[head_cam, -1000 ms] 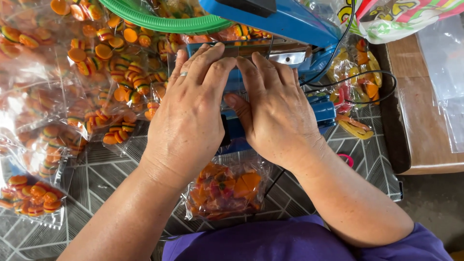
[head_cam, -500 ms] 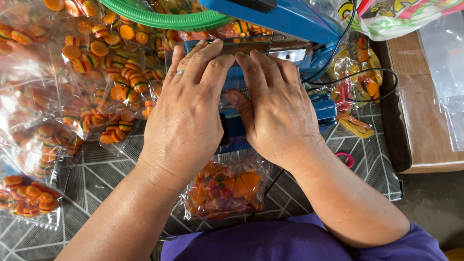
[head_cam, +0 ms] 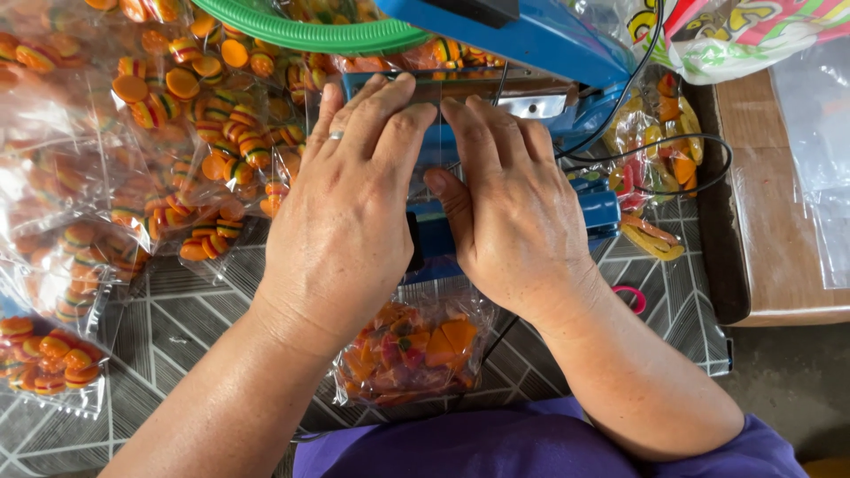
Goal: The person is using a manual heat sealer to close small plastic bags filled with orange candies.
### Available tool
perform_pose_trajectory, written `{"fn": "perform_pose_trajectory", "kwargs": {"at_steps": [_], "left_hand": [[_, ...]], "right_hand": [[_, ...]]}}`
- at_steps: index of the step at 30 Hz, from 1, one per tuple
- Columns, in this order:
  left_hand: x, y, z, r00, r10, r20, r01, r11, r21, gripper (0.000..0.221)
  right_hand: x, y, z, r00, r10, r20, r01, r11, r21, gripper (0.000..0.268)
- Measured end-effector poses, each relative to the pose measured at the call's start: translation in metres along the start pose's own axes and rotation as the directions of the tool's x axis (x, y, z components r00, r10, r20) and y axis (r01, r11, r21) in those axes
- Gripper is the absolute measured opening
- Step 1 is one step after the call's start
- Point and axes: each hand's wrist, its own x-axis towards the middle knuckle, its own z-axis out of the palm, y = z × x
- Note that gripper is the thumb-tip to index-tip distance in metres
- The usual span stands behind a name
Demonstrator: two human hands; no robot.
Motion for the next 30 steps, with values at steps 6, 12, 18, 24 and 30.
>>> {"fn": "perform_pose_trajectory", "kwargs": {"at_steps": [6,12,18,24,30], "left_hand": [[-0.002,0.001,-0.001,1.000,-0.012,0.011,0.012,1.000,-0.007,0.042],[-0.002,0.000,0.001,1.000,-0.011,-0.002,0.011,1.000,-0.006,0.041],[-0.003,0.000,0.004,0.998,-0.010,-0.062,0.013,0.999,0.044,0.037],[-0.006,-0.005,-0.005,0.996,-0.020,-0.082,0.011,0.994,-0.108,0.059],[-0.045,-0.007,-0.051,0.744,-0.343,-0.573,-0.144,0.755,-0.640,0.035]], "right_hand": [[0.001,-0.003,-0.001,1.000,-0.014,-0.026,0.013,1.000,-0.011,0.051],[0.000,-0.002,0.002,0.999,0.020,-0.029,-0.020,1.000,0.003,0.051],[0.003,-0.006,-0.003,0.998,0.050,0.029,-0.051,0.998,0.040,0.053],[0.000,-0.008,-0.001,0.998,0.061,0.029,-0.060,0.998,-0.004,0.053],[0.000,-0.007,-0.006,0.993,0.095,0.067,-0.096,0.995,0.021,0.050]]}}
